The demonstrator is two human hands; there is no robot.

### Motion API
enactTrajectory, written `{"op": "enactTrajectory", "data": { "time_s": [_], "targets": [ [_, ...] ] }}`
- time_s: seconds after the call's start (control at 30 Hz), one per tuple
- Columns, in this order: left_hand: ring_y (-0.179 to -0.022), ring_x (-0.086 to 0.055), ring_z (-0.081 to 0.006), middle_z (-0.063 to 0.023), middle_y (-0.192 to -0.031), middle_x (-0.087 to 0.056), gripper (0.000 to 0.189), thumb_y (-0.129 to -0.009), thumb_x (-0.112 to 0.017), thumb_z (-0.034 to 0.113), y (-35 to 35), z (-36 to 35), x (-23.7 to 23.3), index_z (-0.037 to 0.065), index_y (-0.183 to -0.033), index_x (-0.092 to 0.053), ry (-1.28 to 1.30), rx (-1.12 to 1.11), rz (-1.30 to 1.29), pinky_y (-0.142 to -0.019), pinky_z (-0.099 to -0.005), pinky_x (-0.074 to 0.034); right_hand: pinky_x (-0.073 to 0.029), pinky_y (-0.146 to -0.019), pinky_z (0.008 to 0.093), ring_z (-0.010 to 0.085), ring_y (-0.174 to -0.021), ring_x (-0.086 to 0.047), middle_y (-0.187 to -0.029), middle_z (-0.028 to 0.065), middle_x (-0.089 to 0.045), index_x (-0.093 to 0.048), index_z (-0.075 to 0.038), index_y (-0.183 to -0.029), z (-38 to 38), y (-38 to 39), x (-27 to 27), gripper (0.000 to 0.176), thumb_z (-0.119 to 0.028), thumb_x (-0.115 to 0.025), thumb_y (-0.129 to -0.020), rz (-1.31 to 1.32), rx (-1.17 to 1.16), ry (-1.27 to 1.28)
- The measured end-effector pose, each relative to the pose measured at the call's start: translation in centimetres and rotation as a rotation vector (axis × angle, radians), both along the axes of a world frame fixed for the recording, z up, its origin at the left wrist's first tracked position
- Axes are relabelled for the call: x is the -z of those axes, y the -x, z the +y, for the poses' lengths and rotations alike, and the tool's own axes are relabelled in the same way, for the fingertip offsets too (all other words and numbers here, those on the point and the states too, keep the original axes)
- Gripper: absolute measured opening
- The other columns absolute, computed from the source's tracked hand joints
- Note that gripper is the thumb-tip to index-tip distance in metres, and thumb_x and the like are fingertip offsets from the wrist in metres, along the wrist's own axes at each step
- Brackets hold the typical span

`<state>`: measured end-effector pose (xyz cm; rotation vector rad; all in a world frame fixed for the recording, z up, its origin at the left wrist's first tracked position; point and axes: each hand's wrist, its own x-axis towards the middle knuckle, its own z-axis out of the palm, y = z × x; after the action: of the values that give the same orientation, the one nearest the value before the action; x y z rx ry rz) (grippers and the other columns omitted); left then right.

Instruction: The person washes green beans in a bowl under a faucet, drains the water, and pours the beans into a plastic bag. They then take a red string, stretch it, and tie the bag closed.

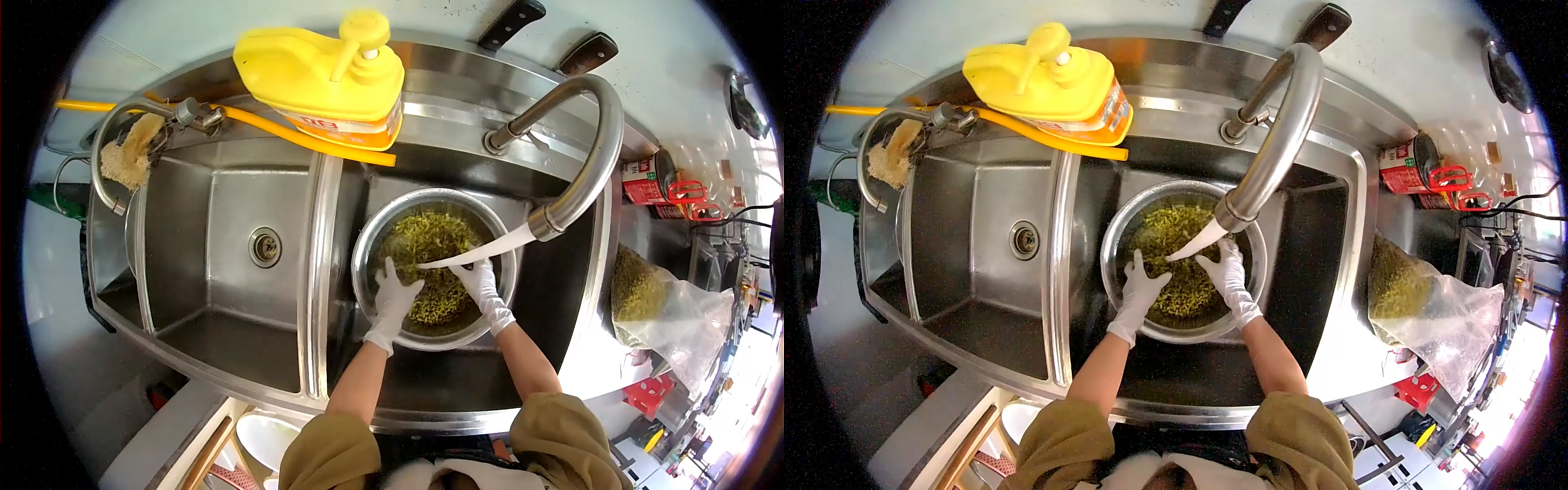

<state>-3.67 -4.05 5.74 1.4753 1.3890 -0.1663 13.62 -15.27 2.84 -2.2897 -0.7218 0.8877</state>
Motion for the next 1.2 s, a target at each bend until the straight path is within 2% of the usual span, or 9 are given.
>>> {"op": "enactTrajectory", "data": {
  "time_s": [0.13, 0.27, 0.4, 0.47, 0.5, 0.63, 0.93, 1.07, 1.2],
  "targets": [
    [-0.114, -0.05, -0.0396, -0.0254, -0.146, -0.012, 0.105, -0.071, -0.077, 0.032, -0.4, -1.7, -0.1, 0.011, -0.146, -0.007, 0.114, 0.164, 0.332, -0.096, -0.0393, -0.043, -0.037, -0.102, 0.0395, 0.0409, -0.12, -0.042, -0.135, 0.0294, -0.036, -0.026, -0.002, -0.141, -1.2, 3.2, 1.4, 0.091, -0.034, -0.075, -0.072, 0.057, 0.093, 0.4],
    [-0.118, -0.048, -0.0356, -0.0264, -0.134, -0.038, 0.099, -0.066, -0.078, 0.018, 1.1, -4.9, 9.7, 0.002, -0.144, -0.02, 0.167, -0.046, -0.121, -0.096, -0.0381, -0.042, -0.028, -0.107, 0.0362, 0.0302, -0.129, -0.036, -0.142, 0.0232, -0.033, -0.025, 0.0, -0.142, 0.0, 5.7, 1.7, 0.088, -0.035, -0.072, -0.076, 0.626, 0.251, 0.109],
    [-0.115, -0.051, -0.0266, -0.0198, -0.13, -0.049, 0.087, -0.072, -0.073, 0.009, -0.8, 1.1, -2.1, 0.004, -0.144, -0.025, 0.408, -0.389, -0.378, -0.094, -0.0318, -0.042, -0.032, -0.103, 0.0366, 0.0278, -0.128, -0.037, -0.135, 0.0179, -0.043, -0.037, -0.003, -0.139, 1.5, 2.9, -1.7, 0.069, -0.027, -0.067, -0.082, 0.878, 0.456, -0.268],
    [-0.122, -0.044, -0.0309, -0.0206, -0.142, -0.034, 0.078, -0.079, -0.069, 0.018, -0.4, 1.8, 1.9, 0.016, -0.145, -0.027, -0.059, -0.021, -0.1, -0.098, -0.0393, -0.039, -0.035, -0.101, 0.0396, 0.0334, -0.123, -0.042, -0.133, 0.019, -0.045, -0.04, -0.009, -0.138, 1.3, 1.9, 2.8, 0.065, -0.029, -0.066, -0.082, 0.29, 0.181, -0.287],
    [-0.124, -0.041, -0.0335, -0.0212, -0.143, -0.031, 0.074, -0.08, -0.067, 0.02, -0.9, 1.9, 0.6, 0.015, -0.144, -0.029, -0.212, 0.114, 0.012, -0.098, -0.0399, -0.039, -0.037, -0.1, 0.0411, 0.0389, -0.118, -0.045, -0.132, 0.0221, -0.045, -0.042, -0.011, -0.136, 2.1, 1.8, 0.2, 0.064, -0.03, -0.067, -0.08, -0.335, -0.069, 0.058],
    [-0.137, -0.014, -0.0389, -0.0184, -0.149, -0.018, 0.071, -0.079, -0.062, 0.039, -0.9, -0.5, 1.5, 0.011, -0.139, -0.035, -0.637, 0.669, 0.129, -0.106, -0.0597, -0.016, -0.01, -0.109, 0.057, 0.0397, -0.136, -0.019, -0.146, 0.0216, -0.025, -0.036, -0.013, -0.139, 3.0, 3.7, 0.4, 0.074, -0.041, -0.065, -0.078, -0.456, -0.461, 0.096],
    [-0.138, -0.012, -0.04, -0.0122, -0.152, -0.016, 0.069, -0.082, -0.06, 0.043, 1.4, -1.7, 0.5, 0.015, -0.14, -0.036, -0.323, 1.217, 0.225, -0.106, -0.0621, -0.013, -0.027, -0.103, 0.0582, 0.0416, -0.135, -0.021, -0.148, 0.0195, -0.022, -0.033, -0.018, -0.141, -1.9, 5.7, -2.1, 0.074, -0.036, -0.066, -0.077, -0.279, -0.681, 0.471],
    [-0.125, -0.042, -0.0329, -0.0143, -0.141, -0.038, 0.046, -0.087, -0.057, 0.035, 2.0, 0.0, -0.8, 0.007, -0.125, -0.055, -0.359, 0.693, 0.026, -0.102, -0.0519, -0.032, -0.045, -0.088, 0.0469, 0.033, -0.11, -0.053, -0.13, 0.0198, -0.048, -0.05, -0.011, -0.129, 0.6, 6.1, -3.4, 0.053, -0.028, -0.065, -0.08, -0.226, -0.147, 0.086],
    [-0.1, -0.059, -0.0209, -0.0091, -0.113, -0.061, 0.032, -0.097, -0.042, 0.022, 0.2, 2.5, -2.5, 0.002, -0.119, -0.054, 0.465, -0.56, -0.401, -0.088, -0.0357, -0.046, -0.047, -0.062, 0.0298, 0.0204, -0.072, -0.057, -0.084, 0.0068, -0.062, -0.061, -0.004, -0.096, 7.2, 5.8, -3.8, 0.022, -0.025, -0.054, -0.093, 1.299, 0.856, -0.294]
  ]
}}
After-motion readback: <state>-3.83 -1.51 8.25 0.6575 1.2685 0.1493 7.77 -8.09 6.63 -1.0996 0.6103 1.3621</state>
